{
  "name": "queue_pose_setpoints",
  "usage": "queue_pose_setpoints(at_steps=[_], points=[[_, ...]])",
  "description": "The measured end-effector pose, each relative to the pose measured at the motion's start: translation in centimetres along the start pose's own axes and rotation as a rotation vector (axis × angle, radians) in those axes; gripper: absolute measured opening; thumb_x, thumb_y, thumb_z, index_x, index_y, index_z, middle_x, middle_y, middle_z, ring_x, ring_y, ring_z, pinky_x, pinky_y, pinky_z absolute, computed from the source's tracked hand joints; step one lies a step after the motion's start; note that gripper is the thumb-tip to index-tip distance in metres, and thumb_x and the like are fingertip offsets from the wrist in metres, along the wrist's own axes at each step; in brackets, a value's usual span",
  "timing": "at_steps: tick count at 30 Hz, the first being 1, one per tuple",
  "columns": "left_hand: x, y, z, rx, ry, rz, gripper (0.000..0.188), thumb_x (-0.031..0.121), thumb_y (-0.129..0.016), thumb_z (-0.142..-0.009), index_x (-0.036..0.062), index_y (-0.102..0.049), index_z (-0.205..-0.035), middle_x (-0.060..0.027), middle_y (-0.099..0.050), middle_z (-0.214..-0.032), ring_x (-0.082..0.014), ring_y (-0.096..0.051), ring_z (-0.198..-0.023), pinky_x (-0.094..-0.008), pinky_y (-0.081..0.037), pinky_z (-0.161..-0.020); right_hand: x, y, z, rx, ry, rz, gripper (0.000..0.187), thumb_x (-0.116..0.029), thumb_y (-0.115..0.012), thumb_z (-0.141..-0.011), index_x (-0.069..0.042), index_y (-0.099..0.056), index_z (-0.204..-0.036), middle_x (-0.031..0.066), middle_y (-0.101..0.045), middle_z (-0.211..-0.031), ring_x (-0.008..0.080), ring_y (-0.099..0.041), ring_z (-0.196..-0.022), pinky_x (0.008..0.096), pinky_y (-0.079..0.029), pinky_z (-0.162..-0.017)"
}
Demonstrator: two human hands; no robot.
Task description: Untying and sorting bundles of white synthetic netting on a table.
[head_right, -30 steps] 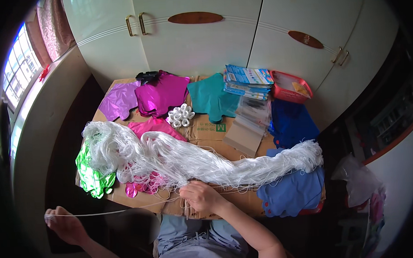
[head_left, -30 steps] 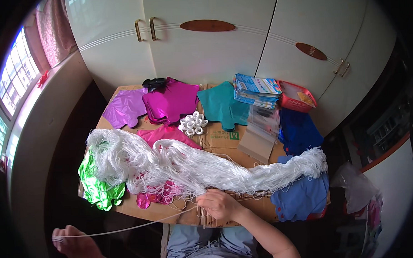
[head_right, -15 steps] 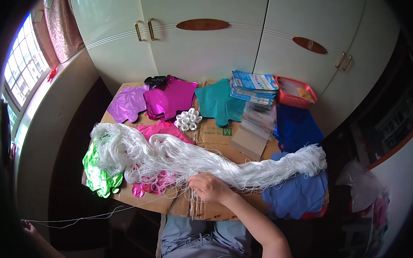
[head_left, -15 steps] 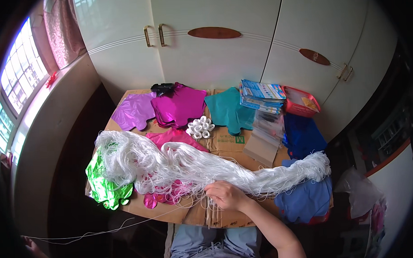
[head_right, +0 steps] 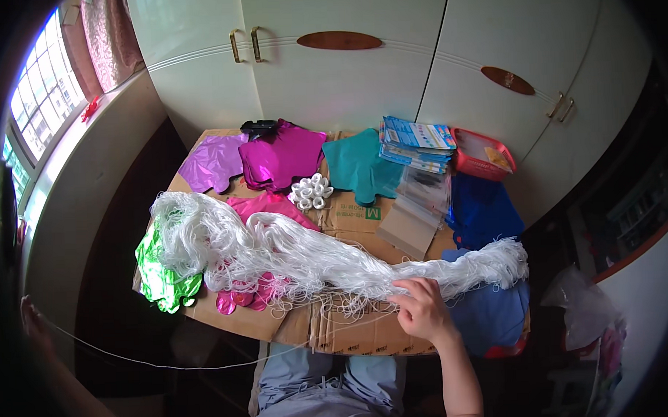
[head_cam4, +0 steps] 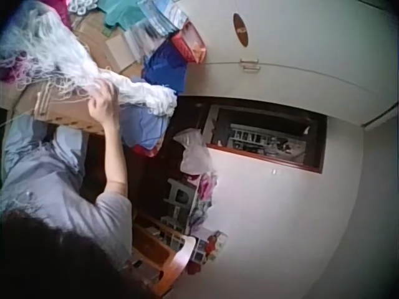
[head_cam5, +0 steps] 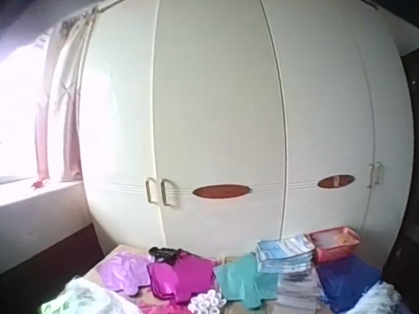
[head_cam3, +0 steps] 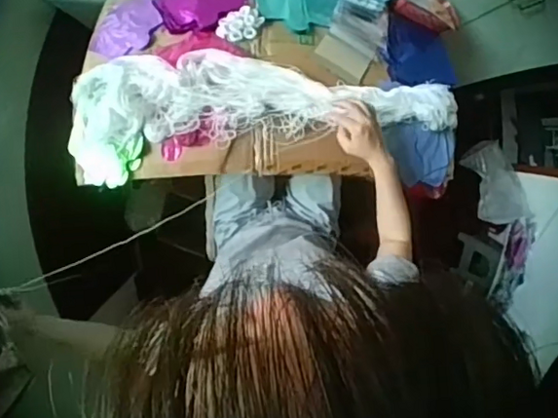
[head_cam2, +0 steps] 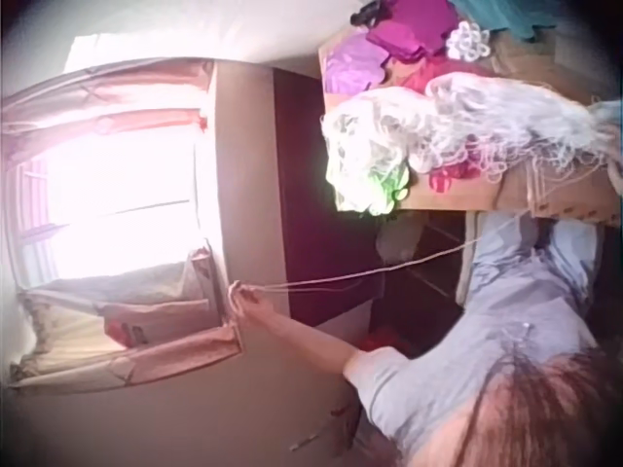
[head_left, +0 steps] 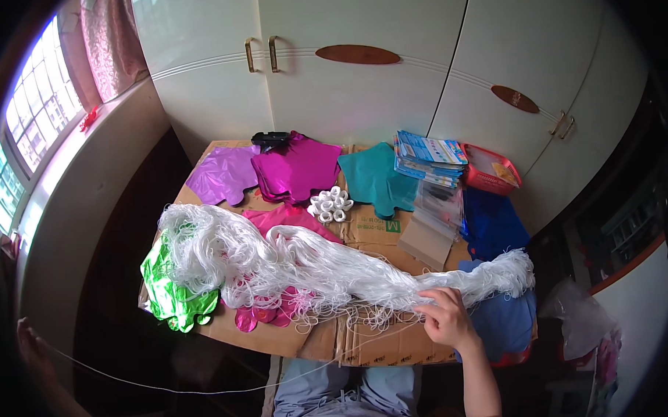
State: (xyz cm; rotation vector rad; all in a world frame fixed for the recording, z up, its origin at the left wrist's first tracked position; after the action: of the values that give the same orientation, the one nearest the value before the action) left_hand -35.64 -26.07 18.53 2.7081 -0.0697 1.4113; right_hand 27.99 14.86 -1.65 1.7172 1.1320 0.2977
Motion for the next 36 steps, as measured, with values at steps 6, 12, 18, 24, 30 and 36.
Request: queue_pose_setpoints(at_steps=[6, 12, 18, 24, 30, 36], points=[[10.0, -19.3, 19.4, -1.446, -0.414, -0.100, 0.009, 0.003, -0.064, -0.077, -0.0011, -0.059, -0.084, -0.0111, -0.055, -0.069, -0.0239, -0.059, -0.060, -0.0302, -0.049, -0.056, -12.9, 0.1, -4.1, -0.038, 0.151, -0.895, 0.051, -0.007, -0.062, -0.073, -0.006, -0.045, -0.121, 0.0143, -0.053, -0.118, 0.0298, -0.050, -0.111, 0.0412, -0.038, -0.097], [12.1, -27.8, 27.4, -1.774, 0.025, 0.520, 0.007, 0.006, -0.062, -0.081, -0.0003, -0.063, -0.084, -0.0100, -0.062, -0.075, -0.0203, -0.062, -0.068, -0.0288, -0.047, -0.060, -19.7, -6.9, -3.6, -0.154, 0.109, -1.529, 0.036, -0.021, -0.056, -0.089, -0.004, -0.043, -0.118, 0.0068, -0.053, -0.092, 0.0173, -0.054, -0.086, 0.0318, -0.044, -0.080], [6.5, -27.5, 35.0, -1.279, 1.268, 1.287, 0.013, 0.008, -0.059, -0.082, -0.0045, -0.062, -0.081, -0.0211, -0.063, -0.075, -0.0159, -0.051, -0.055, -0.0267, -0.039, -0.050, -17.3, -9.8, 2.3, -0.370, -0.496, -2.421, 0.021, -0.024, -0.040, -0.097, -0.007, -0.051, -0.095, -0.0059, -0.031, -0.061, 0.0044, -0.030, -0.053, 0.0191, -0.024, -0.050], [6.8, -30.9, 37.3, -1.338, -0.297, 0.240, 0.010, 0.002, -0.062, -0.071, 0.0050, -0.066, -0.080, -0.0064, -0.065, -0.075, -0.0171, -0.049, -0.056, -0.0265, -0.039, -0.055, -16.1, -6.9, 4.7, -0.180, -0.181, -1.364, 0.012, -0.012, -0.052, -0.091, -0.002, -0.057, -0.096, 0.0093, -0.061, -0.078, 0.0105, -0.057, -0.065, 0.0286, -0.046, -0.062], [4.9, -28.2, 39.8, -1.286, 0.662, 1.248, 0.014, 0.007, -0.060, -0.082, -0.0061, -0.064, -0.080, -0.0189, -0.065, -0.078, -0.0239, -0.059, -0.065, -0.0339, -0.046, -0.060, -13.6, -6.3, 1.7, -0.151, -0.389, -1.158, 0.009, -0.007, -0.053, -0.088, -0.003, -0.060, -0.089, 0.0096, -0.063, -0.075, 0.0184, -0.061, -0.061, 0.0269, -0.047, -0.056], [7.2, -29.9, 39.0, -1.587, -0.166, 0.559, 0.015, -0.002, -0.059, -0.073, 0.0021, -0.066, -0.085, -0.0099, -0.064, -0.076, -0.0178, -0.051, -0.063, -0.0291, -0.042, -0.062, -13.5, -2.8, 1.8, 0.029, -0.081, -1.090, 0.008, -0.008, -0.058, -0.085, -0.002, -0.061, -0.089, 0.0107, -0.060, -0.071, 0.0245, -0.060, -0.059, 0.0308, -0.047, -0.055]])
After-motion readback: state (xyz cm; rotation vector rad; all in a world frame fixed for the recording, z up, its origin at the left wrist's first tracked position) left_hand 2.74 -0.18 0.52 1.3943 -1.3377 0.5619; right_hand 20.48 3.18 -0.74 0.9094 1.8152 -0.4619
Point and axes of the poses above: each hand's wrist, its own z-axis away from the middle knuckle, its own y-axis out of the back of the hand, x = y × z, the point moved 2 cm from there along -z, towards the middle knuckle
